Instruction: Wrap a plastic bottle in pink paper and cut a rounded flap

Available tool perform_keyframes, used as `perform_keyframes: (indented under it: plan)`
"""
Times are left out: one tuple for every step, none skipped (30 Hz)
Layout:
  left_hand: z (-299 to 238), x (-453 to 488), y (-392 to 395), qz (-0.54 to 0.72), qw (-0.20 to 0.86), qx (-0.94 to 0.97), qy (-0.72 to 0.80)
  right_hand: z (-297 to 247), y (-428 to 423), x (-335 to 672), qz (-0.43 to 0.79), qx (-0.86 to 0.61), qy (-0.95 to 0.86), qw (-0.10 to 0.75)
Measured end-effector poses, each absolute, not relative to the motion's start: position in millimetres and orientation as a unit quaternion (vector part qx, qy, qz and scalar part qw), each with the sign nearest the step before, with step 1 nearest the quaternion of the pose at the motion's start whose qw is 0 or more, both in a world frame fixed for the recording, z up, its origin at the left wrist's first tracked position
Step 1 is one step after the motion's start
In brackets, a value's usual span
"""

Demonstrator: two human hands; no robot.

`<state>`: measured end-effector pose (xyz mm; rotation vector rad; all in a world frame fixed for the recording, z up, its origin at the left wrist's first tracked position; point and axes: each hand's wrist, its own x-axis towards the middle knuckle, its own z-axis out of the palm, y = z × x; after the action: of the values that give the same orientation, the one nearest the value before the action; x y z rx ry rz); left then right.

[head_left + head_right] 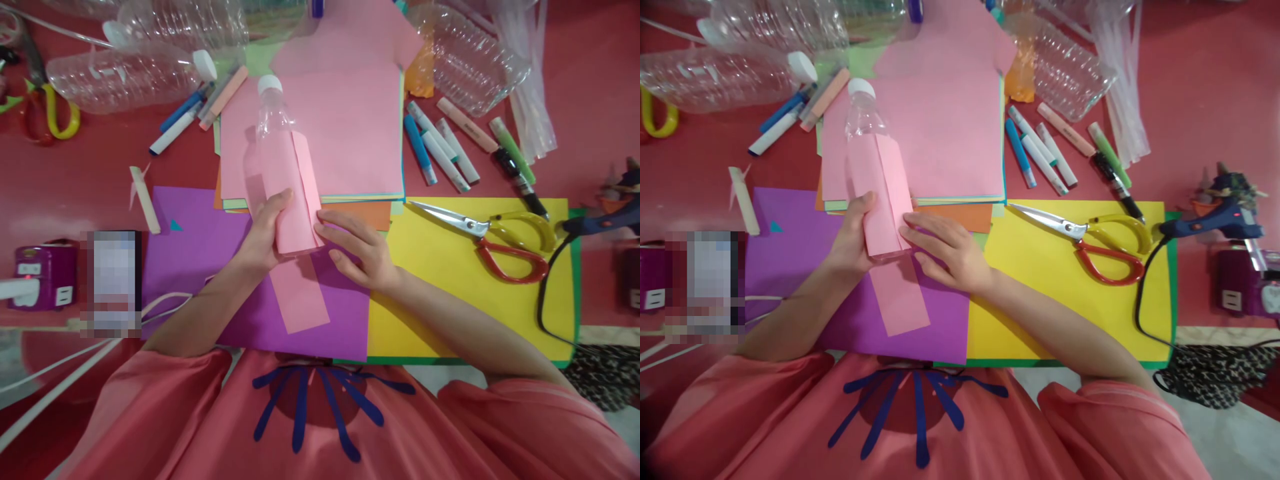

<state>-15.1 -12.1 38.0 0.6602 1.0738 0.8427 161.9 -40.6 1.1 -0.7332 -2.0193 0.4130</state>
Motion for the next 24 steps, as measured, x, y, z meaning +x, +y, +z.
perform_keyframes:
  plan:
    - [40,-14,-12,0.390,0.734,0.263,0.490,1,-41,161,0.156,-0.294,-0.821,0.464]
    - [42,-13,-12,0.397,0.740,0.234,0.490,0,-41,160,0.147,-0.291,-0.822,0.467]
    - [43,-13,-12,0.401,0.744,0.217,0.489,0,-42,160,0.142,-0.289,-0.823,0.469]
    - [44,-12,-12,0.404,0.745,0.211,0.487,-1,-42,160,0.139,-0.288,-0.825,0.466]
    - [45,-12,-12,0.404,0.746,0.208,0.486,-1,-42,160,0.137,-0.289,-0.828,0.460]
    - [45,-12,-12,0.404,0.746,0.207,0.488,-1,-43,161,0.135,-0.291,-0.832,0.452]
    - [45,-12,-12,0.402,0.744,0.208,0.491,0,-43,161,0.132,-0.293,-0.837,0.443]
    - [45,-12,-12,0.401,0.742,0.209,0.494,0,-44,161,0.130,-0.291,-0.841,0.437]
    - [44,-12,-11,0.404,0.738,0.211,0.498,1,-44,162,0.129,-0.287,-0.844,0.434]
    - [42,-13,-10,0.409,0.732,0.213,0.501,1,-44,162,0.129,-0.281,-0.846,0.434]
    - [41,-14,-10,0.417,0.724,0.216,0.505,2,-45,162,0.130,-0.274,-0.847,0.436]
    - [39,-14,-9,0.425,0.715,0.219,0.510,2,-45,162,0.132,-0.269,-0.847,0.438]
    - [38,-15,-8,0.432,0.707,0.222,0.513,2,-45,162,0.135,-0.265,-0.847,0.440]
    - [37,-15,-8,0.437,0.701,0.228,0.516,3,-45,161,0.138,-0.263,-0.847,0.441]
    - [36,-16,-7,0.438,0.698,0.234,0.515,3,-45,161,0.142,-0.261,-0.847,0.442]
    - [36,-16,-7,0.438,0.699,0.238,0.513,2,-44,161,0.146,-0.260,-0.846,0.443]
    - [36,-16,-7,0.435,0.701,0.244,0.509,2,-44,161,0.150,-0.259,-0.844,0.445]
    - [36,-16,-7,0.430,0.706,0.248,0.505,2,-44,161,0.154,-0.258,-0.842,0.447]
    - [36,-16,-7,0.424,0.713,0.251,0.500,2,-43,161,0.157,-0.259,-0.841,0.449]
    - [36,-16,-8,0.416,0.719,0.253,0.496,2,-43,161,0.158,-0.261,-0.839,0.451]
    - [36,-16,-8,0.409,0.726,0.253,0.492,1,-43,160,0.159,-0.264,-0.837,0.452]
    - [35,-15,-9,0.402,0.731,0.256,0.488,1,-42,160,0.160,-0.268,-0.834,0.454]
    - [34,-15,-10,0.396,0.732,0.269,0.484,1,-42,161,0.160,-0.272,-0.833,0.455]
    - [32,-15,-12,0.390,0.731,0.291,0.478,1,-41,161,0.162,-0.278,-0.831,0.453]
